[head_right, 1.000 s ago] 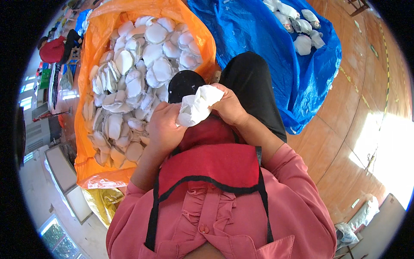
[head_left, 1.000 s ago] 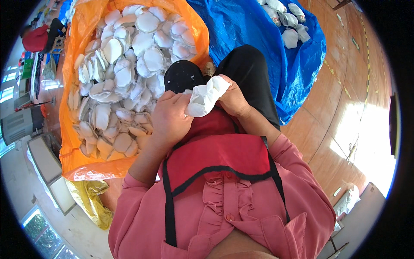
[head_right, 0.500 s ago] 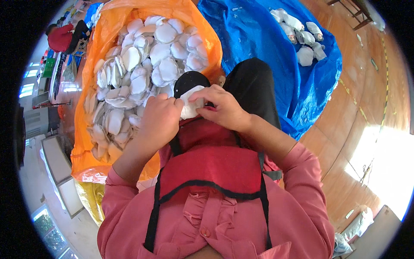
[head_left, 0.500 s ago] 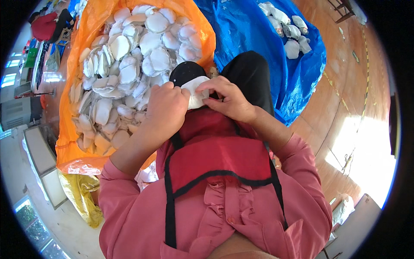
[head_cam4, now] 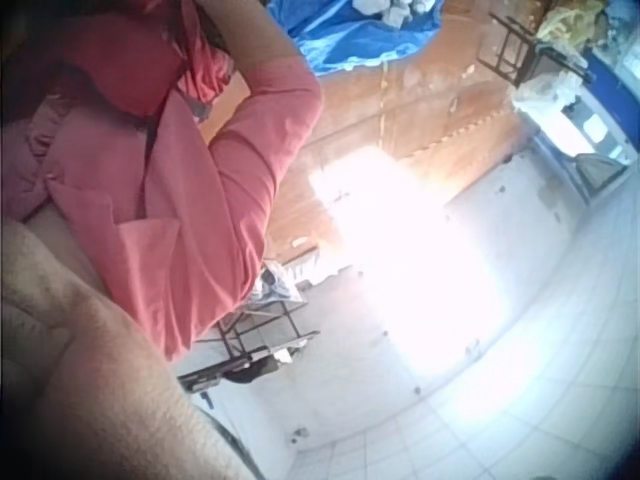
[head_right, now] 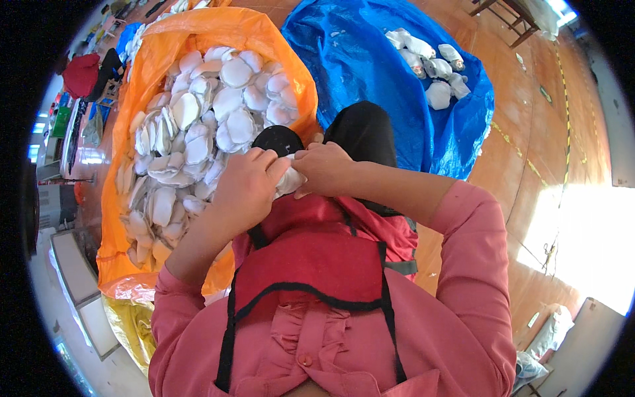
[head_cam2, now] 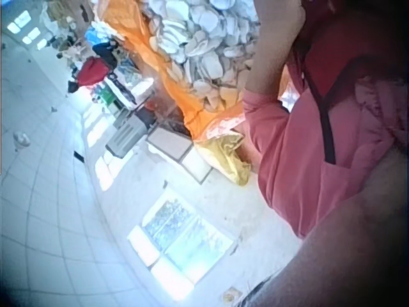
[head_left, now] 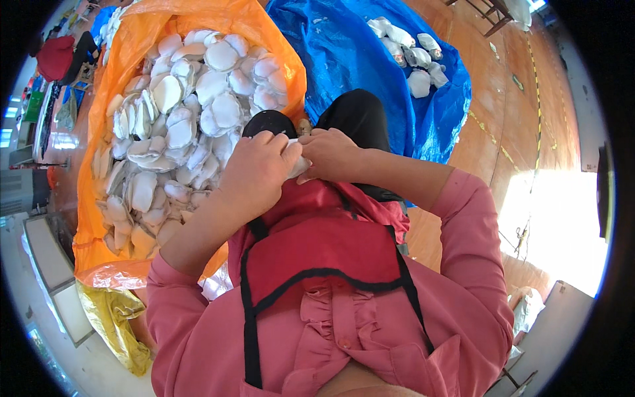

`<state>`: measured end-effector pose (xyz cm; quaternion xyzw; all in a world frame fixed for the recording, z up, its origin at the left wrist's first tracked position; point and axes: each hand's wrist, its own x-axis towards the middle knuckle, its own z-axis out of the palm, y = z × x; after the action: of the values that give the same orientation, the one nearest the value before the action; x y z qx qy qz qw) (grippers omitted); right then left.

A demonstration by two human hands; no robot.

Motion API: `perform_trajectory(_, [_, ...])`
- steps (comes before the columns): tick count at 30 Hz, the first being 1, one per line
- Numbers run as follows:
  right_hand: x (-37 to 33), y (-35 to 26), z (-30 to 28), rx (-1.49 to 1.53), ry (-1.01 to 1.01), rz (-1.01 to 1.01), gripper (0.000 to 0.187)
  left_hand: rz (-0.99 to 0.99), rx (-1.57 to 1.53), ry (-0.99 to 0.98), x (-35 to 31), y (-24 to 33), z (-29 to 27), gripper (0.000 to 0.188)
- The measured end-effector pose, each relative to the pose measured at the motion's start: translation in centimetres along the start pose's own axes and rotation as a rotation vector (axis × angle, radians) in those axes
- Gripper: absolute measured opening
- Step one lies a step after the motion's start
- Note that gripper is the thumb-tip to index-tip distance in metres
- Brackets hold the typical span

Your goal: The person sits on the floor and repeatedly stuffs white fabric inserts into white slip-on shoes taken from an orange sack. Each stuffed shoe is placed onto a blue tarp nearby. The process is repeated for multiple shoes throughout the clip.

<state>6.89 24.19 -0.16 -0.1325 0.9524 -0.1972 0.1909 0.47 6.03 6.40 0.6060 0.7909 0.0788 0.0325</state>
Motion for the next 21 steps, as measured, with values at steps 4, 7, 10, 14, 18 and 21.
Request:
perform_trajectory(4, [-0.7, 1.4, 1.5, 0.049, 0.296, -0.138, 0.054, 0.021, -0.122, 0.085, -0.2, -0.8, 0.2, 0.043])
perform_trajectory(7, [-0.9, 2.3, 2.3, 0.314, 0.307, -0.203, 0.054, 0.055, -0.246, 0.12, -0.2, -1.6, 0.6, 0.045])
perform_trajectory(10, [-2.2, 1.2, 2.4, 0.671, 0.26, -0.234, 0.06, 0.147, -0.363, 0.209, -0.2, -1.6, 0.9, 0.045])
perform_trajectory(14, [-2.1, 0.6, 1.5, 0.622, -0.046, -0.13, 0.057, 0.286, -0.429, 0.239, -0.1, -1.7, 0.9, 0.039])
perform_trajectory(18, [-1.8, -0.1, 0.9, 0.429, -0.212, -0.041, 0.047, 0.331, -0.356, 0.183, 0.0, -2.3, 0.7, 0.036])
perform_trajectory(21, [-1.6, 1.7, 1.2, 0.623, -0.193, -0.067, 0.039, 0.217, -0.429, 0.333, 1.0, -2.6, 0.6, 0.04])
